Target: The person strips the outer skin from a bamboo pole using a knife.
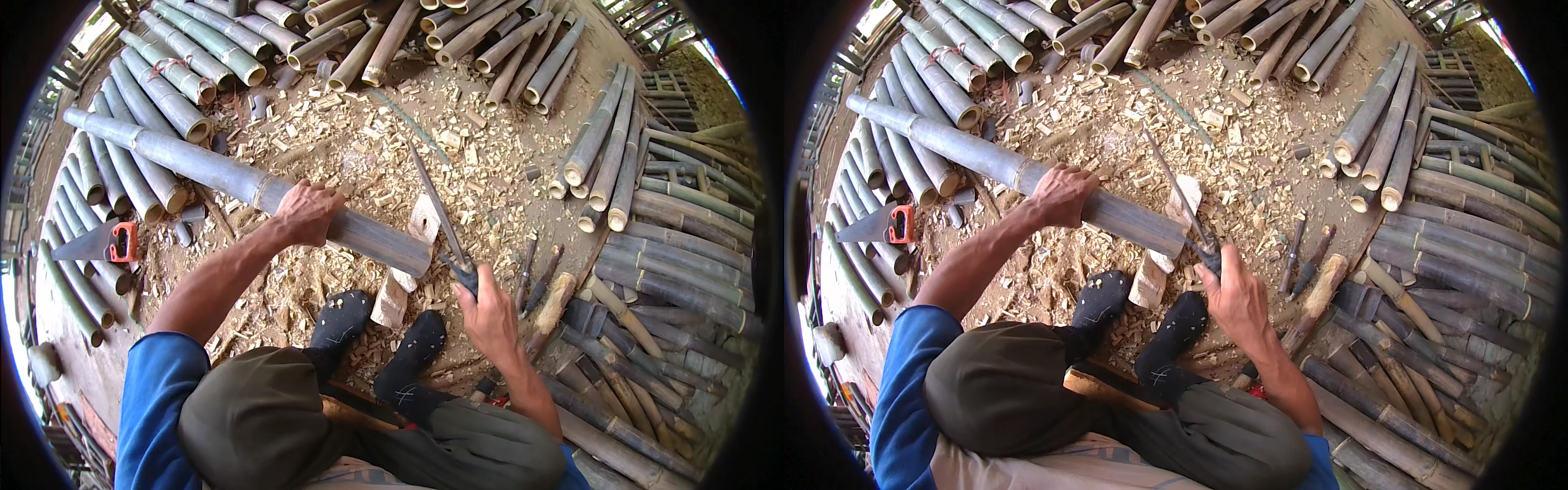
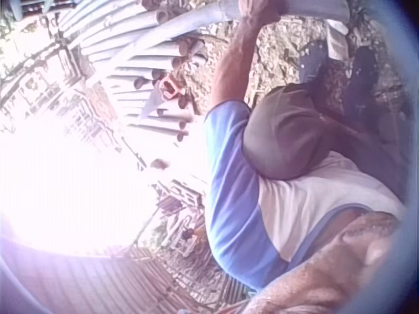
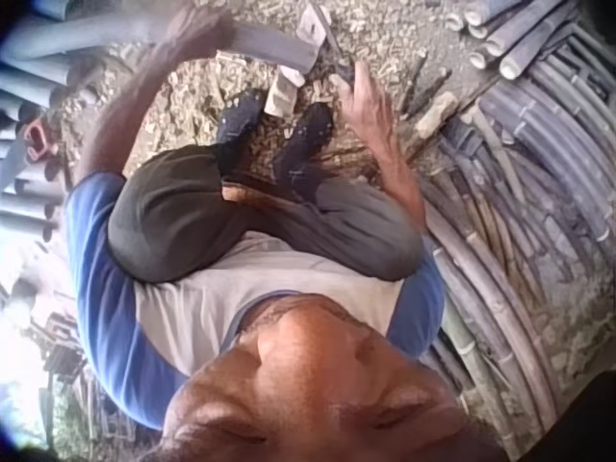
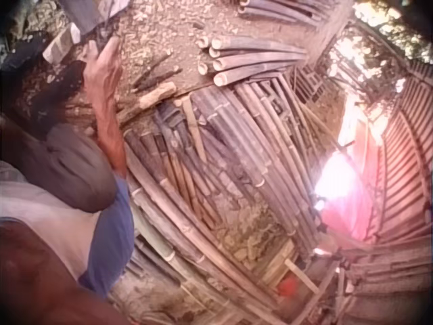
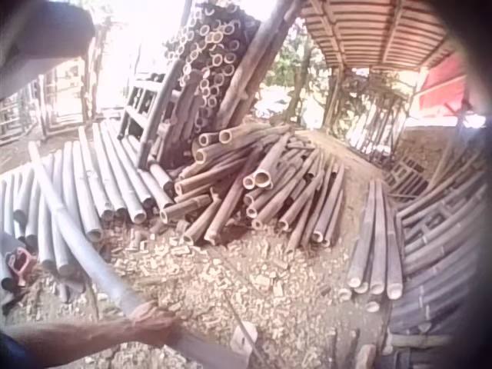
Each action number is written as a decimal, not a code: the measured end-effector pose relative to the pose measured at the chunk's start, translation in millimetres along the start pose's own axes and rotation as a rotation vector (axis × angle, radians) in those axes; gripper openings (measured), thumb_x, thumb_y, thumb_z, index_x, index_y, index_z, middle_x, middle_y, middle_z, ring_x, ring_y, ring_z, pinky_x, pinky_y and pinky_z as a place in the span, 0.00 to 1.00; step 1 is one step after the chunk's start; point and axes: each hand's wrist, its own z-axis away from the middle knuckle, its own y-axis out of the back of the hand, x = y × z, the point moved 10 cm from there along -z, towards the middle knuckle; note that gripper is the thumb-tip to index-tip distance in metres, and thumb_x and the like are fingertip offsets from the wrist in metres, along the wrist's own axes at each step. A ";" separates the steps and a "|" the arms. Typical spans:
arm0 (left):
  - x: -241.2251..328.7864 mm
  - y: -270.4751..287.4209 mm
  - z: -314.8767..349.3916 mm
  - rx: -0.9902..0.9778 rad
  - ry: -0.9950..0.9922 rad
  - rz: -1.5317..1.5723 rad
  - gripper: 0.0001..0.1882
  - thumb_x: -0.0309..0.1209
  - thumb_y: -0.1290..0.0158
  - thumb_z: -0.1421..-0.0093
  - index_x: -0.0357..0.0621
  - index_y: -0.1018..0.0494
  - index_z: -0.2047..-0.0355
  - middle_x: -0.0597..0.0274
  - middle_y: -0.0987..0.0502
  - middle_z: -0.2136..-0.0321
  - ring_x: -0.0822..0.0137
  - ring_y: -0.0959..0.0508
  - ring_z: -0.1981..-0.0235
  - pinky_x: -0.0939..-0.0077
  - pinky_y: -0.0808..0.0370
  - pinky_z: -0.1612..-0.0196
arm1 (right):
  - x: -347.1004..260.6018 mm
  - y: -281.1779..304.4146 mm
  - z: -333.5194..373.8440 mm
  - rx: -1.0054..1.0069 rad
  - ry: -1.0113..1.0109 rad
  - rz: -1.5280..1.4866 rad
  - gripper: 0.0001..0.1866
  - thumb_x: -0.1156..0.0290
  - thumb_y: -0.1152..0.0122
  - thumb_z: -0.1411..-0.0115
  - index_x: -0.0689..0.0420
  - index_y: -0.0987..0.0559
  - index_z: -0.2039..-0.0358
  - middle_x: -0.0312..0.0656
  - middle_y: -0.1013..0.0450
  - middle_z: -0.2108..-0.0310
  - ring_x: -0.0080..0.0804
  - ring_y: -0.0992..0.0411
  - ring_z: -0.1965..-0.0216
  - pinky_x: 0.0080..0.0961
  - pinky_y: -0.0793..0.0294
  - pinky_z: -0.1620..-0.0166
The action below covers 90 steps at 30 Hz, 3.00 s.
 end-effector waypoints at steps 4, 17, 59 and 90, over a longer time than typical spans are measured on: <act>2.6 4.3 8.0 0.077 0.016 -0.006 0.28 0.30 0.29 0.59 0.41 0.24 0.55 0.54 0.17 0.57 0.55 0.18 0.53 0.57 0.25 0.43 | 20.3 -34.2 10.7 0.068 0.220 0.024 0.17 0.61 0.41 0.25 0.63 0.32 0.53 0.52 0.21 0.73 0.45 0.19 0.77 0.37 0.19 0.75; 5.5 4.5 10.3 0.171 -0.021 -0.040 0.22 0.28 0.35 0.54 0.42 0.25 0.57 0.53 0.19 0.58 0.54 0.19 0.53 0.55 0.26 0.44 | 48.8 -58.8 -7.5 -0.128 0.037 0.107 0.17 0.64 0.41 0.27 0.66 0.32 0.53 0.58 0.22 0.73 0.46 0.19 0.78 0.42 0.21 0.78; 5.6 11.7 19.1 -0.014 -0.055 -0.167 0.35 0.37 0.29 0.52 0.47 0.28 0.44 0.62 0.22 0.54 0.62 0.23 0.52 0.58 0.25 0.43 | 58.3 -76.0 -14.6 -0.398 -0.208 0.209 0.18 0.59 0.46 0.25 0.64 0.32 0.51 0.53 0.21 0.77 0.47 0.21 0.80 0.44 0.19 0.78; 5.1 0.4 26.7 0.205 -0.030 -0.092 0.19 0.31 0.35 0.49 0.43 0.27 0.57 0.54 0.19 0.59 0.56 0.18 0.55 0.58 0.24 0.46 | 34.0 -41.1 -0.4 -0.026 0.145 0.016 0.16 0.63 0.43 0.25 0.63 0.31 0.50 0.51 0.22 0.73 0.40 0.24 0.82 0.38 0.22 0.82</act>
